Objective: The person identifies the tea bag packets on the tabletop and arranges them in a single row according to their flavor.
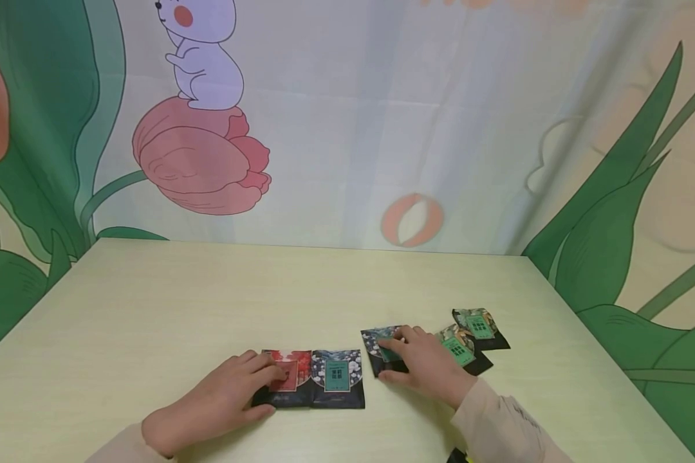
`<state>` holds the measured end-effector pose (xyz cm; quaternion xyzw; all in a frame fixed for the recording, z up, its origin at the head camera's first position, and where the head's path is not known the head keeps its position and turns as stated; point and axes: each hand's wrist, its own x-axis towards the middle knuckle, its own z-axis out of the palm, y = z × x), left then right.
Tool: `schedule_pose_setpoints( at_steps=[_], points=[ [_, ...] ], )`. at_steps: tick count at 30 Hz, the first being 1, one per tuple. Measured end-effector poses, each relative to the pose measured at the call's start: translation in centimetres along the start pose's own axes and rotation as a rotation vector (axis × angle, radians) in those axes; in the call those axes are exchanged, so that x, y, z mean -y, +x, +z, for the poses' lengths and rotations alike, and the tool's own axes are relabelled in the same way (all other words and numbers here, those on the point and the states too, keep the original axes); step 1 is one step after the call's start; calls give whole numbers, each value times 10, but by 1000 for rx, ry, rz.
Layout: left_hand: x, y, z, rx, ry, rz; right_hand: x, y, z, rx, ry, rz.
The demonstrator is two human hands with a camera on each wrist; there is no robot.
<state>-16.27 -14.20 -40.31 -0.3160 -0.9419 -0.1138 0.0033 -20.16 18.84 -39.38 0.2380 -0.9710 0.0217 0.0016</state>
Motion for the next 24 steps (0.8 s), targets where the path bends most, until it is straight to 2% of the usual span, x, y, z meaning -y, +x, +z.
schedule_pose_setpoints(
  at_steps=[24],
  points=[
    [-1, 1, 0, 18, -12, -23, 12, -20, -1, -1, -23, -27]
  ],
)
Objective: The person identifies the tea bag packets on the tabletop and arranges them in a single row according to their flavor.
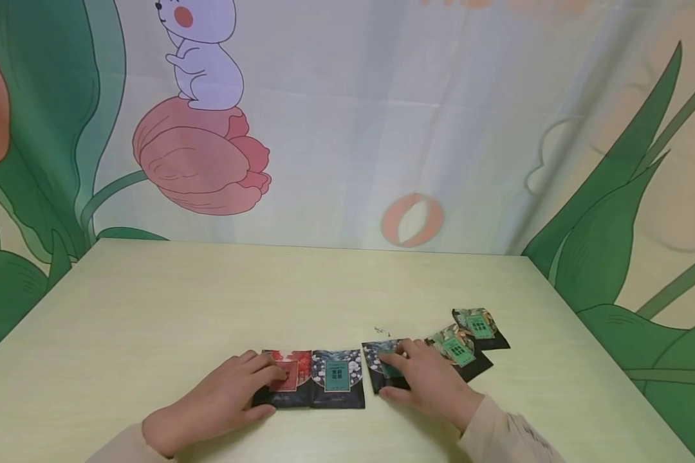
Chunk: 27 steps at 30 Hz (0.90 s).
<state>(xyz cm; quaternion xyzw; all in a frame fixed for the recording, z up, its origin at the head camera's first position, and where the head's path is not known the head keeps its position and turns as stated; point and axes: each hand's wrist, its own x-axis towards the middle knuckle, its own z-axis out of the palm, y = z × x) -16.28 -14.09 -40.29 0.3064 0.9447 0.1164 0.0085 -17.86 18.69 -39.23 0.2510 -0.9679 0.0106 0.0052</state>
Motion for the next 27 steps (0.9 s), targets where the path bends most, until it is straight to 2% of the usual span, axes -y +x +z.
schedule_pose_setpoints(
  at_steps=[20, 27],
  points=[
    [-1, 0, 0, 9, 0, -18, 11, -12, 1, -11, -15, -24],
    [1, -1, 0, -19, 16, 20, 12, -14, -1, -32, -21, -34]
  ],
)
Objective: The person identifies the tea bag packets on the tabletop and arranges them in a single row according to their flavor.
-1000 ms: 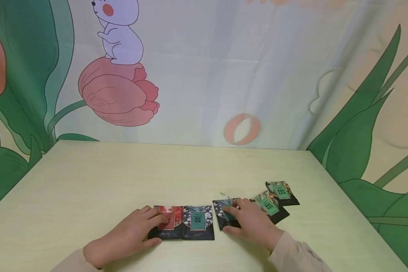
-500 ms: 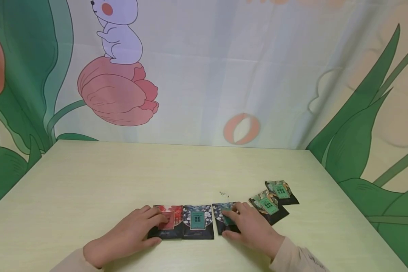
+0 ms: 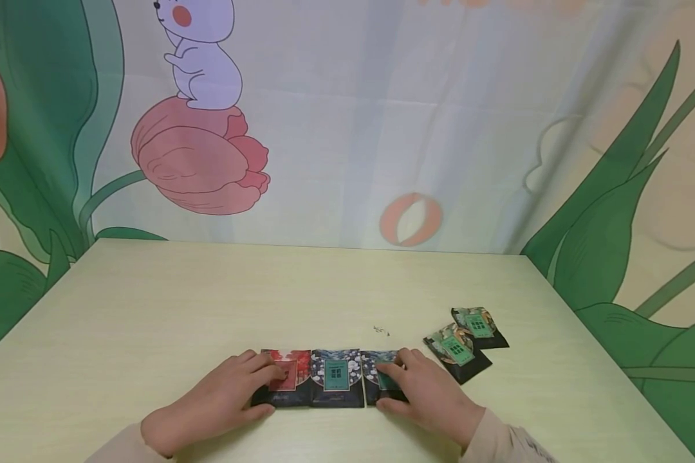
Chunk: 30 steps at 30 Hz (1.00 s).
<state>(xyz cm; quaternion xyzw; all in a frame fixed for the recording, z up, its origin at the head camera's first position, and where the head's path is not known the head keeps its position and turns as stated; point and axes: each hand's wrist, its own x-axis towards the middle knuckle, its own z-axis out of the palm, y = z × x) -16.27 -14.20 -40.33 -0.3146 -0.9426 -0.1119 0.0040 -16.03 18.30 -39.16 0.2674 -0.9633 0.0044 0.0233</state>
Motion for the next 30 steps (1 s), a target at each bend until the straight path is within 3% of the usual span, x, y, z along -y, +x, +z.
schedule_pose_setpoints(
  at_steps=[30],
  points=[
    [0, 0, 0, -25, 15, 22, -10, 3, -14, 9, 52, 30]
  ],
)
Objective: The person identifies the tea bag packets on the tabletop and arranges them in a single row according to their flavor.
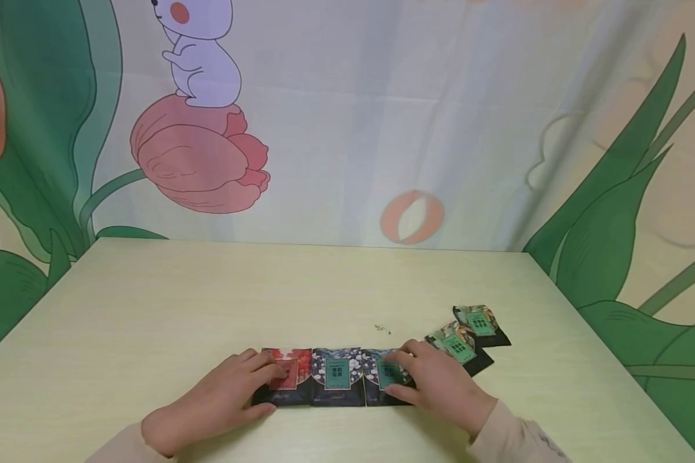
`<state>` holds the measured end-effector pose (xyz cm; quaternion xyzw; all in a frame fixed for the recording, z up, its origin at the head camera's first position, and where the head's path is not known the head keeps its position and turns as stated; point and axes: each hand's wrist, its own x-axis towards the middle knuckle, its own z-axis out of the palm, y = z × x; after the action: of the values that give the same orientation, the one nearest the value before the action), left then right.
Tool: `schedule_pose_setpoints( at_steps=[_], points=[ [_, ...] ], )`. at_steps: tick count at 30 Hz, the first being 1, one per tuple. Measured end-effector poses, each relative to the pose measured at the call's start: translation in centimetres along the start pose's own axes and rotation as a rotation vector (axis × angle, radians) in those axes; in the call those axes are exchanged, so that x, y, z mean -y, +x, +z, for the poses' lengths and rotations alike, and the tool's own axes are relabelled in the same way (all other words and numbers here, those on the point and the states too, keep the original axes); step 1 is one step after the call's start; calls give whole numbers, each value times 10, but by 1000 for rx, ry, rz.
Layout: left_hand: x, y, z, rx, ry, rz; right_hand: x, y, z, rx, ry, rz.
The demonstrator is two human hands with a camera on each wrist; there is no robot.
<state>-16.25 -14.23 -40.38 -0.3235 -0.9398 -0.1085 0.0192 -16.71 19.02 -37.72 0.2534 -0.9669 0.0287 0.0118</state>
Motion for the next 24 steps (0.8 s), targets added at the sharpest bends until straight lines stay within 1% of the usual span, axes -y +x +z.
schedule_pose_setpoints(
  at_steps=[5, 11, 15, 18, 24],
  points=[
    [1, -1, -1, -3, 4, 4, -8, 1, -2, -5, 5, 32],
    [1, -2, 0, -3, -3, 6, -24, 2, -3, -9, 57, 73],
    [1, -2, -1, 0, -5, 7, -33, 1, -3, -27, 64, 78],
    [1, -1, -1, 1, -5, 10, -39, 0, -4, -57, 57, 71],
    [0, 0, -2, 21, -10, -9, -52, -3, -4, -76, 73, 84]
  ],
)
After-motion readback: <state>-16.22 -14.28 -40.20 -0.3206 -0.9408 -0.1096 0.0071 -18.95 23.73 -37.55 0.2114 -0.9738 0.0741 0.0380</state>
